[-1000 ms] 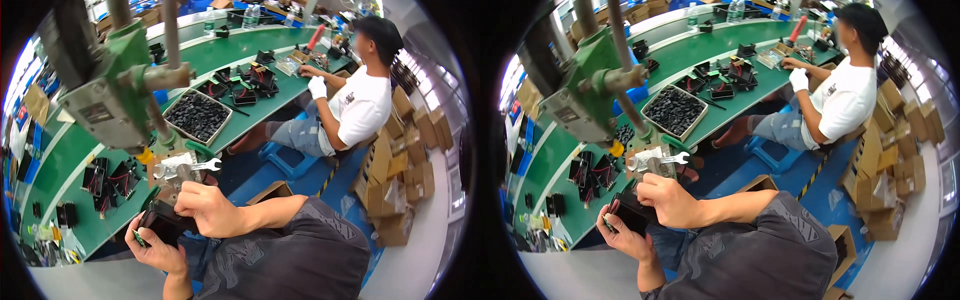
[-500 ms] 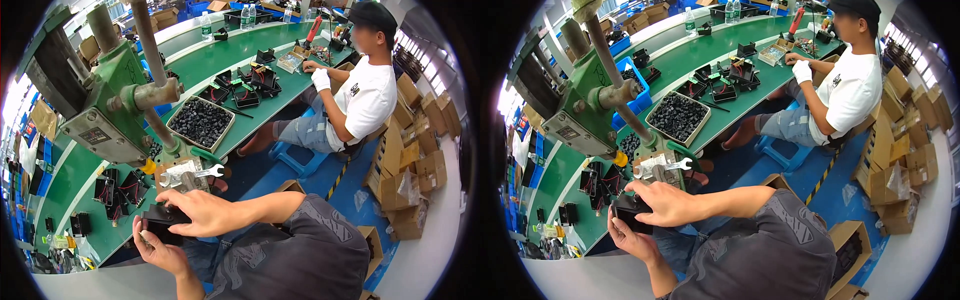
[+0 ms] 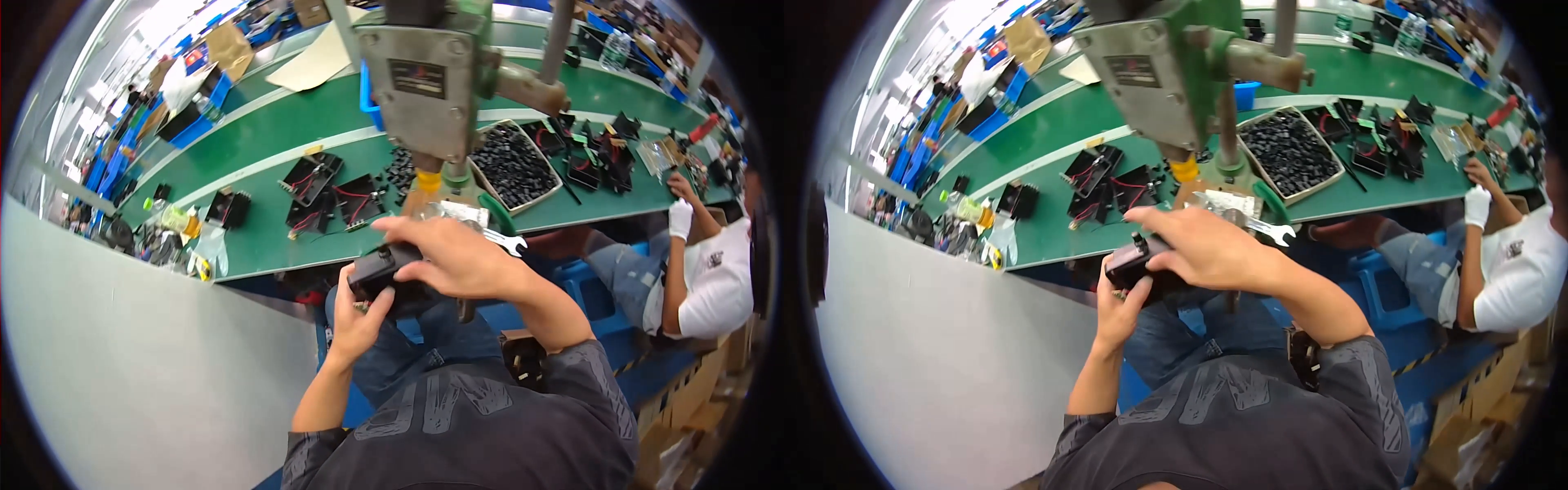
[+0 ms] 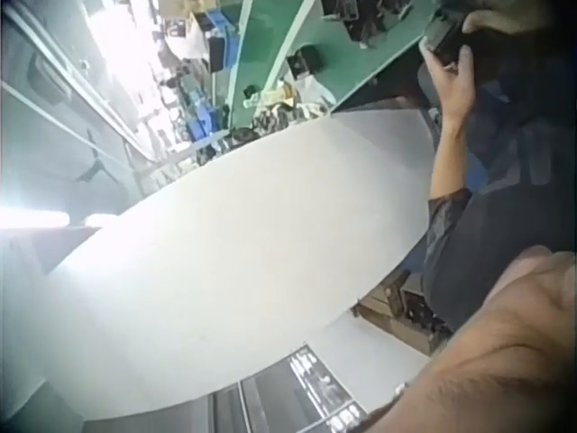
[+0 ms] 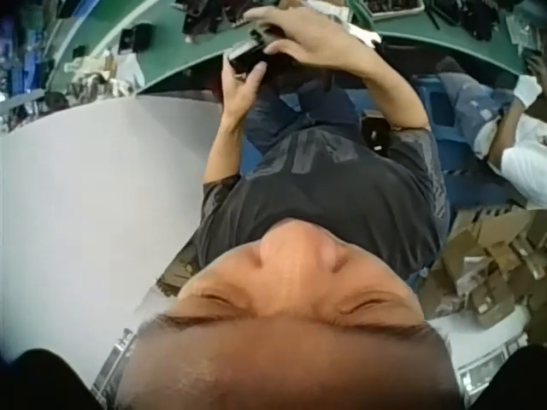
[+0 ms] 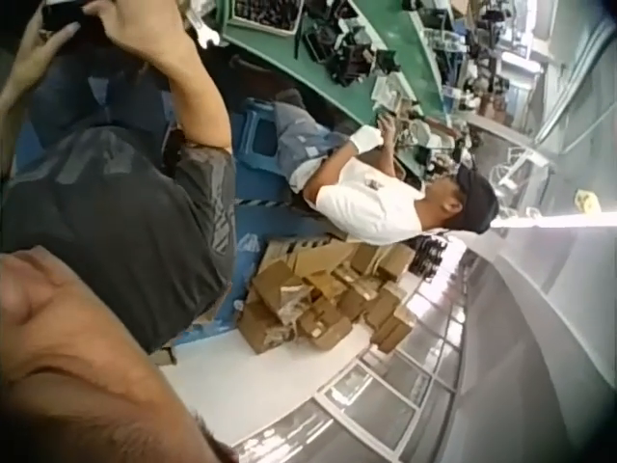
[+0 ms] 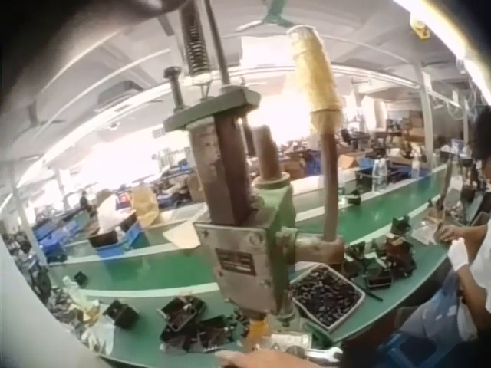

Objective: Assemble small electronic parts into a plastic housing using a manual lever press.

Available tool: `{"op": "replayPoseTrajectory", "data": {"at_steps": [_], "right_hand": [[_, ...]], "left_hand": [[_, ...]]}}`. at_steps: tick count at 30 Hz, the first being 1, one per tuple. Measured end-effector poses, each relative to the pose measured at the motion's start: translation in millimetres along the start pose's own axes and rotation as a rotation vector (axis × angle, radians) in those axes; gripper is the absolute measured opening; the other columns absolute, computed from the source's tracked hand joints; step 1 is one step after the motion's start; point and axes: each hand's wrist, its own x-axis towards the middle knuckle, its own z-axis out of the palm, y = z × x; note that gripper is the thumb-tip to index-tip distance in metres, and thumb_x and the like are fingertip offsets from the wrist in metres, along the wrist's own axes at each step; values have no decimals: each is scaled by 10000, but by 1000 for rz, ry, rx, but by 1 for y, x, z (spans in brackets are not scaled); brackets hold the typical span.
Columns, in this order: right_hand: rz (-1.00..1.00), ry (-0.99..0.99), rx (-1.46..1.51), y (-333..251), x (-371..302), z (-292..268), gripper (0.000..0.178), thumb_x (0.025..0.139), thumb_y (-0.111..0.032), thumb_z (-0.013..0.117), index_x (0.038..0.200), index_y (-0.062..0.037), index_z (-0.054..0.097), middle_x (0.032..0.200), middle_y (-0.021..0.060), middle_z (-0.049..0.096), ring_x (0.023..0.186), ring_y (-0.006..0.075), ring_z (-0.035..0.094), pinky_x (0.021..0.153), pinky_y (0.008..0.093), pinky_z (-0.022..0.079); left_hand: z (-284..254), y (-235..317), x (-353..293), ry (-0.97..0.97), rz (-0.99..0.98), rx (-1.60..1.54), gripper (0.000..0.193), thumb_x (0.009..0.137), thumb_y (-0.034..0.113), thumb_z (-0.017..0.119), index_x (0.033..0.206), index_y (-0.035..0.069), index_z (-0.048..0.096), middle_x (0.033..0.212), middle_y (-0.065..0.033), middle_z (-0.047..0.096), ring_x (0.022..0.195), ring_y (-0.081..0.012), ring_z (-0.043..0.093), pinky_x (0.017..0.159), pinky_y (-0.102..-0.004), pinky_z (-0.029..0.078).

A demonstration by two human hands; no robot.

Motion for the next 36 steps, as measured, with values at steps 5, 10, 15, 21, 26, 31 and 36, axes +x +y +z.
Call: {"op": "replayPoseTrajectory", "data": {"at_steps": [5, 10, 15, 21, 26, 31, 36], "right_hand": [[2, 640, -32, -8, -25, 14, 334, 784, -20, 694, 1116, -16, 660, 1049, 125, 703, 875, 259, 652, 773, 322, 504], [77, 788, -100, -2, -57, 25, 231, 793, 20, 679, 1022, -2, 686, 1047, 118, 705, 887, 246, 653, 806, 313, 507], [73, 843, -112, 0, -68, 26, 199, 797, 32, 673, 994, 5, 688, 1050, 113, 705, 891, 248, 654, 813, 313, 509], [77, 864, -143, 0, -80, 32, 179, 800, 39, 667, 975, 9, 690, 1055, 109, 702, 878, 241, 653, 802, 308, 510], [63, 894, -117, 9, -80, 30, 172, 801, 39, 667, 968, 8, 691, 1041, 110, 701, 855, 235, 651, 782, 306, 512], [109, 889, -81, -1, -81, 30, 169, 796, 37, 671, 962, 8, 691, 1027, 116, 698, 834, 234, 649, 764, 305, 513], [73, 899, -119, -7, -82, 22, 168, 795, 42, 670, 959, 9, 688, 1025, 118, 695, 831, 236, 649, 763, 307, 514]], "left_hand": [[24, -22, 33, 291, 218, 122, 582, 893, 49, 642, 1393, -9, 350, 1175, -175, 602, 977, -221, 608, 847, -297, 491], [60, -19, 53, 348, 247, 40, 585, 896, 20, 612, 1412, -11, 336, 1206, -190, 587, 987, -268, 610, 875, -328, 489], [87, -45, 74, 448, 367, 157, 612, 887, 5, 603, 1431, 14, 323, 1267, -194, 553, 1035, -263, 600, 897, -324, 481], [88, -68, 72, 335, 522, 169, 641, 862, 2, 612, 1432, 8, 319, 1346, -203, 505, 1121, -283, 577, 936, -327, 469], [86, -61, 71, 222, 467, 127, 654, 843, 1, 616, 1428, -4, 323, 1383, -202, 491, 1158, -294, 575, 946, -326, 471], [82, -46, 69, 88, 290, 202, 668, 826, 21, 629, 1424, -5, 333, 1378, -202, 509, 1121, -303, 607, 902, -334, 497], [81, -40, 72, 75, 268, 312, 702, 789, 52, 649, 1422, 9, 349, 1314, -204, 564, 1015, -333, 652, 813, -368, 529]]}}
